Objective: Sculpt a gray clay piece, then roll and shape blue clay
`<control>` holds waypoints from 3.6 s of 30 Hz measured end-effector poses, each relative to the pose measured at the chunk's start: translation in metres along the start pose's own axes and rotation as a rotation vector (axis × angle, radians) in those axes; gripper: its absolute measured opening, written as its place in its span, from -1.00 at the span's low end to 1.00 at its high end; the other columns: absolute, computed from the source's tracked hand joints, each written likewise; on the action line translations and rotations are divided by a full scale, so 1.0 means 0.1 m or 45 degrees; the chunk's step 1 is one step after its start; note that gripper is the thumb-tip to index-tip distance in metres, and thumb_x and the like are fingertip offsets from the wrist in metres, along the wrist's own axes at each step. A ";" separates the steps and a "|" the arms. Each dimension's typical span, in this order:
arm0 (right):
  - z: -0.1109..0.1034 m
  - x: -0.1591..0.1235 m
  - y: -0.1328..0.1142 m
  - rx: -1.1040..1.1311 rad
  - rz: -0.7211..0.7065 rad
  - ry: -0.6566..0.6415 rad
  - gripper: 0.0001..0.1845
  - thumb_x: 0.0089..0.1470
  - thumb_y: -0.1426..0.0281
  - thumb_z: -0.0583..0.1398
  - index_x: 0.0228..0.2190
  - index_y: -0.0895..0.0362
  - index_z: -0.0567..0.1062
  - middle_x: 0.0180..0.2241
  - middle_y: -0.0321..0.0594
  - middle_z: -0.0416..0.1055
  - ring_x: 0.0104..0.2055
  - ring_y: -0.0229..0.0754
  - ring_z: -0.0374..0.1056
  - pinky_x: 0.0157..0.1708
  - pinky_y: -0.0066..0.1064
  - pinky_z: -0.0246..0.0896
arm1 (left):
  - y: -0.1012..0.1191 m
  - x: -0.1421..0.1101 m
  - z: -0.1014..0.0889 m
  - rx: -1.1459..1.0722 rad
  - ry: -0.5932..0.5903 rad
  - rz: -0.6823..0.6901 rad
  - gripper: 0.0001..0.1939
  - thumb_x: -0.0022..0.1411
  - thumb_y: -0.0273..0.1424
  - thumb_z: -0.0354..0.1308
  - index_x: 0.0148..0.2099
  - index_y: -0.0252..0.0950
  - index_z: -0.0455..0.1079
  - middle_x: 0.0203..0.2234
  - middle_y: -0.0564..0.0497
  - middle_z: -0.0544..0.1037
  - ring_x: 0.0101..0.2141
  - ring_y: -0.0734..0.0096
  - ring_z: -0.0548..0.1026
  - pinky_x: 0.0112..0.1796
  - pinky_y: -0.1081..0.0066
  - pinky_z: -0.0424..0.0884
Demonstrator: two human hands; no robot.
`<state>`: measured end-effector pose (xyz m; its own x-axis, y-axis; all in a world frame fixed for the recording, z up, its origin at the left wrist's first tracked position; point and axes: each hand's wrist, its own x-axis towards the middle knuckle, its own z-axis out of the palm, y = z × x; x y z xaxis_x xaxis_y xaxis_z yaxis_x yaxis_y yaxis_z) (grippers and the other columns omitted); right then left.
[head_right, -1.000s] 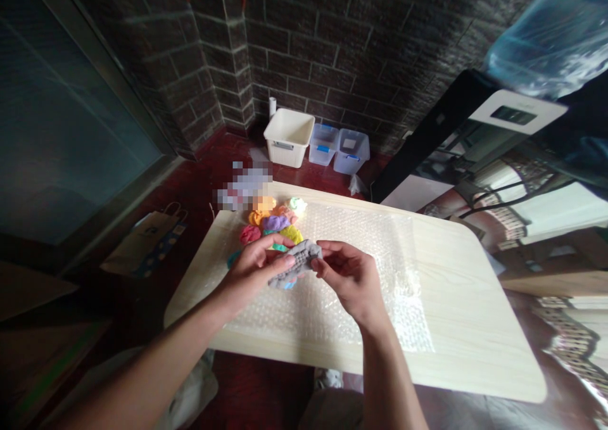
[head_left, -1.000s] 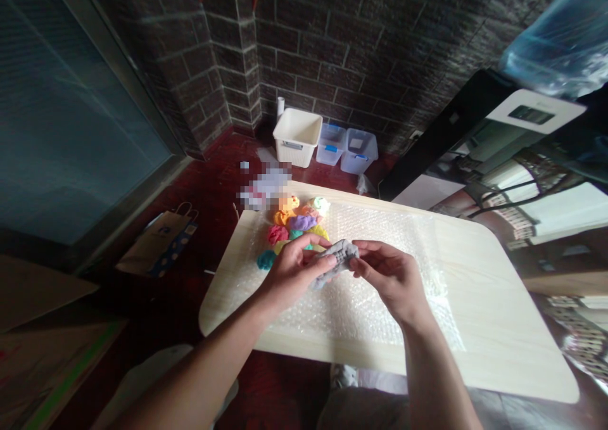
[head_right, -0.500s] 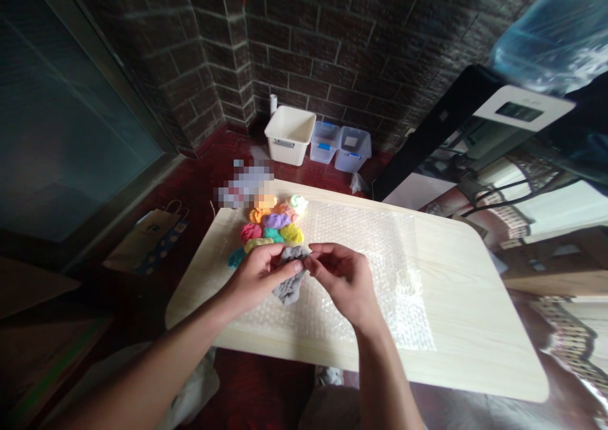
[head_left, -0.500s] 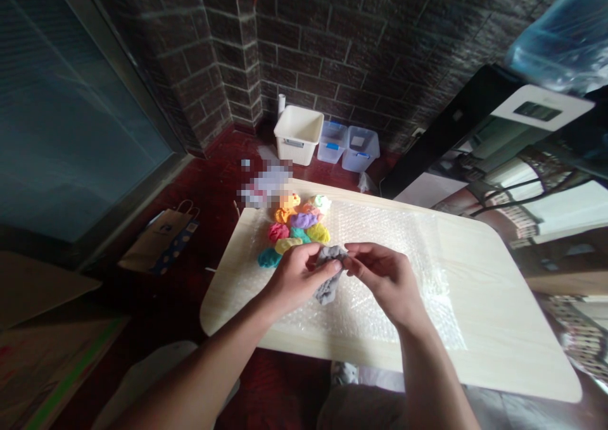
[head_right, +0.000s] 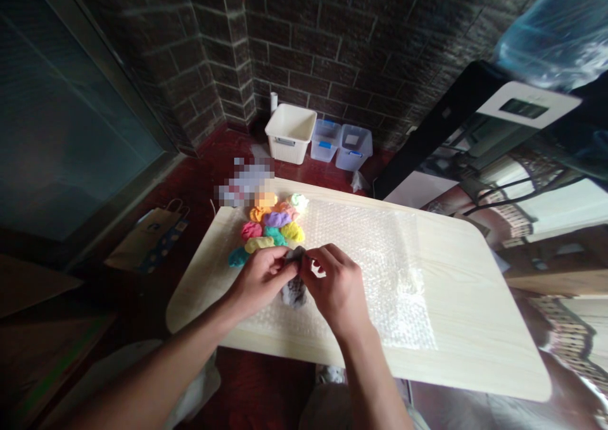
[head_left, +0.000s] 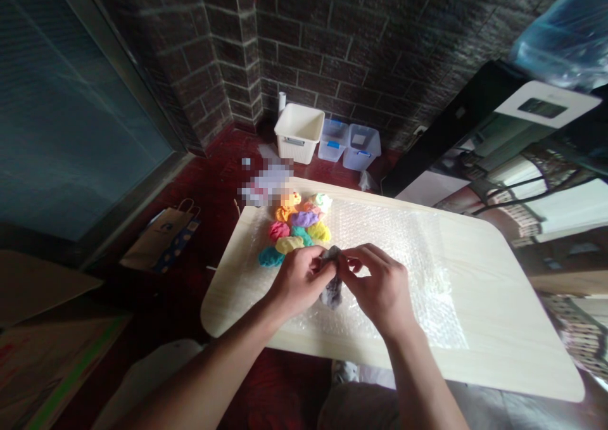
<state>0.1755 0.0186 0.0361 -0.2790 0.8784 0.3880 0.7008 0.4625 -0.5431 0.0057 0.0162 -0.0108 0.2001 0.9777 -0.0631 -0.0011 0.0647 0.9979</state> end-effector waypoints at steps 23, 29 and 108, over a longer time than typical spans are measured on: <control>-0.01 0.00 0.20 1.063 0.572 -0.068 -0.77 0.22 0.23 0.39 -0.15 0.08 0.74 -0.28 -0.13 0.67 -0.30 -0.12 0.53 -0.25 -0.27 0.49 | 0.11 0.04 -0.02 -0.398 -0.071 -0.190 -0.70 0.27 -0.17 0.29 -0.30 -0.34 0.48 -0.47 -0.02 0.53 -0.44 0.38 0.48 -0.40 0.45 0.39; 0.04 -0.01 0.23 1.192 0.595 -0.220 -0.75 0.14 0.24 0.46 -0.17 0.10 0.75 -0.31 -0.15 0.66 -0.30 -0.18 0.52 -0.28 -0.37 0.45 | 0.16 0.02 -0.05 -0.462 -0.127 -0.252 -0.69 0.21 -0.18 0.34 -0.35 -0.34 0.46 -0.50 -0.03 0.54 -0.46 0.34 0.53 -0.40 0.41 0.43; -0.08 -0.05 0.30 0.844 0.542 -0.417 -0.65 0.23 0.13 0.36 -0.31 0.19 0.65 -0.39 -0.16 0.54 -0.37 -0.19 0.41 -0.39 -0.41 0.32 | 0.09 0.03 -0.11 0.206 -0.257 0.047 -0.69 0.40 -0.30 0.11 -0.40 -0.32 0.40 -0.55 0.12 0.34 -0.47 0.48 0.27 -0.44 0.43 0.08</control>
<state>0.2032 0.0270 0.0233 -0.3259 0.9367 -0.1278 0.2887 -0.0301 -0.9570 -0.0047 0.0221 -0.0018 0.3940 0.9183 -0.0384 0.1417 -0.0194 0.9897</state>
